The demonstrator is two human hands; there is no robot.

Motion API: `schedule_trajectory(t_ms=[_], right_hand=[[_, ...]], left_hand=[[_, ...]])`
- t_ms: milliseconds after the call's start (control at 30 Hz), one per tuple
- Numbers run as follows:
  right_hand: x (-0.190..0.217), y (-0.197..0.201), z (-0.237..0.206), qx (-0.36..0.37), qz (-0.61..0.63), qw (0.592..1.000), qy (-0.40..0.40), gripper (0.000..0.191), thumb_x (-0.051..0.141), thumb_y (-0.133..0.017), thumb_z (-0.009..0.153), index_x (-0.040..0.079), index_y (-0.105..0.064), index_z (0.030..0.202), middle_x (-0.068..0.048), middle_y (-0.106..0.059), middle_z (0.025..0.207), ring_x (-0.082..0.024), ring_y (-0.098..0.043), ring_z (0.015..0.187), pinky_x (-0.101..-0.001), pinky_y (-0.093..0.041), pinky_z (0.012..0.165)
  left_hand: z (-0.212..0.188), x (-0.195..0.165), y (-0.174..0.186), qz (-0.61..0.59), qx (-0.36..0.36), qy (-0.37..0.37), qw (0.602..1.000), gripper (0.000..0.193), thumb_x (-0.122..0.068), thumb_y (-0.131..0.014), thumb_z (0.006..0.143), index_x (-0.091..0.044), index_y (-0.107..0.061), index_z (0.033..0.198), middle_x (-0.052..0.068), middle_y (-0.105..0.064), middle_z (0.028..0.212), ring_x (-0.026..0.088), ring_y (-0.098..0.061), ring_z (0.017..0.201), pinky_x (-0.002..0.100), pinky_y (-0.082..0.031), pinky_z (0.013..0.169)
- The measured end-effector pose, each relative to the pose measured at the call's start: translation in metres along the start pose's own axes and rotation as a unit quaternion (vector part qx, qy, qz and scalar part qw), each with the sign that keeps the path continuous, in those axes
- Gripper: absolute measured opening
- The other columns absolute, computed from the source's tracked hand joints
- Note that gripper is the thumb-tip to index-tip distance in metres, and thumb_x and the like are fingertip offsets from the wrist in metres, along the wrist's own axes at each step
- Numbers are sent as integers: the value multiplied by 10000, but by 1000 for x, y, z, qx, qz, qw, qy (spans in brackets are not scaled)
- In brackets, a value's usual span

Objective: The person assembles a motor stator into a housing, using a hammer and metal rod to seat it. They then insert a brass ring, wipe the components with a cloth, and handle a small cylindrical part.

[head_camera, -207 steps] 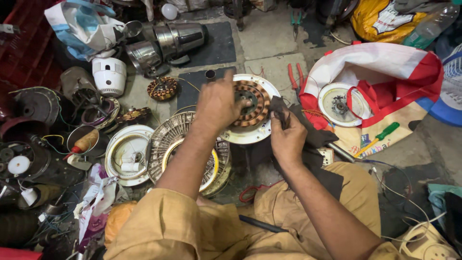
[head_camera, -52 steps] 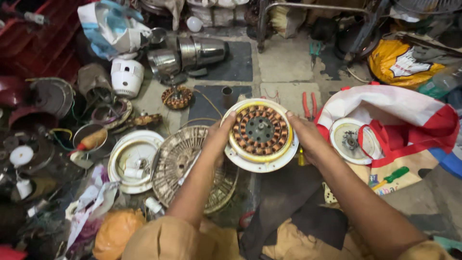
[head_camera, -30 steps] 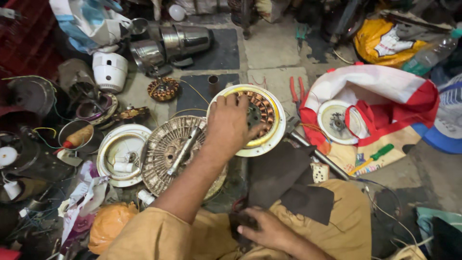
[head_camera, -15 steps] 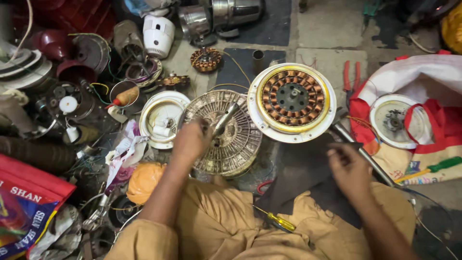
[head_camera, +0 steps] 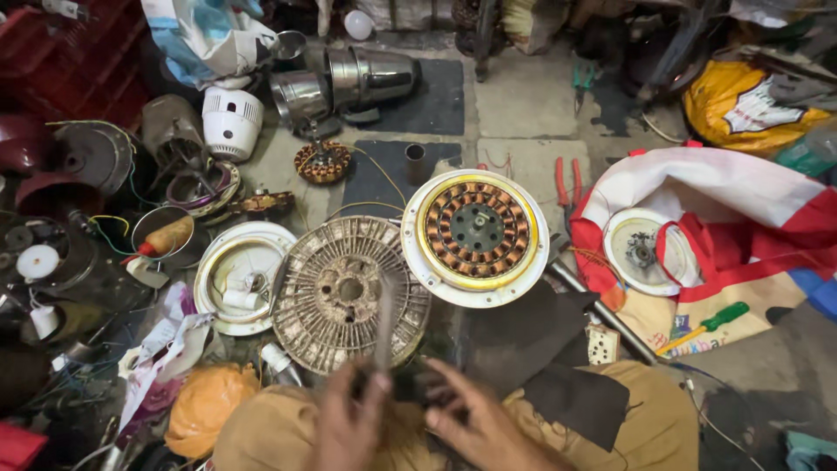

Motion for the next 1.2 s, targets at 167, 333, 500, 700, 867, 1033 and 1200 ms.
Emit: schedule_trajectory(t_ms=[167, 333, 500, 700, 867, 1033, 1200], right_hand=[[-27, -4, -20, -142, 173, 961, -162, 494, 268, -672, 913, 77, -587, 1361, -91, -735, 979, -130, -698, 743, -314, -608, 699], [27, 136, -3, -357, -238, 898, -100, 441, 386, -672, 954, -6, -621, 1151, -183, -658, 861, -328, -623, 773, -420, -516, 712], [104, 227, 78, -340, -276, 882, 171, 385, 205, -543, 1087, -13, -546, 1405, -160, -669, 1098, -236, -637, 961, -362, -515, 833], [139, 210, 160, -171, -416, 874, 184, 356, 130, -628, 1014, 65, -674, 1362, -161, -671, 977, -283, -636, 859, -385, -497, 760], [137, 219, 173, -163, -380, 875, 253, 348, 104, -617, 1023, 74, -652, 1368, -148, -699, 1026, -303, -666, 918, -417, -527, 828], [120, 219, 176, -105, -419, 880, 197, 331, 108, -639, 999, 78, -681, 1326, -166, -698, 1023, -319, -680, 917, -415, -534, 815], [121, 218, 169, -180, -396, 861, 265, 347, 104, -630, 1002, 32, -676, 1338, -142, -693, 961, -273, -649, 890, -512, -491, 883]], left_hand=[[-36, -49, -24, 121, 90, -462, 874, 297, -419, -752, 915, -197, -736, 1112, 54, -708, 1070, 247, -646, 1109, 590, -304, 1048], [55, -72, -33, -41, 33, -122, 991, 606, -388, -669, 917, 22, -555, 1348, 200, -676, 1262, 291, -662, 1166, 394, -497, 1007], [141, -85, -96, -206, 81, 37, 974, 727, -544, -583, 972, 17, -513, 1430, 218, -616, 1399, 282, -577, 1302, 371, -410, 1090], [151, -74, -117, -248, 70, 53, 965, 595, -506, -567, 966, -10, -680, 1274, 142, -747, 1158, 214, -678, 1064, 333, -504, 946], [145, -87, -118, -357, 70, 16, 931, 446, -364, -583, 1010, 15, -679, 1224, 99, -762, 1045, 147, -695, 916, 308, -550, 848], [140, -97, -114, -385, 71, 28, 920, 408, -330, -591, 1004, 4, -662, 1227, 93, -748, 1056, 145, -686, 913, 312, -550, 828], [138, -96, -112, -368, 61, 52, 926, 409, -330, -596, 995, -12, -653, 1246, 77, -748, 1067, 132, -692, 936, 294, -552, 836]])
Point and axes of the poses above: each hand's wrist, its own z-axis towards the middle knuckle, its own y-axis out of the back of the hand, x = y × z, the point moved 4 cm from there along z, towards the middle knuckle
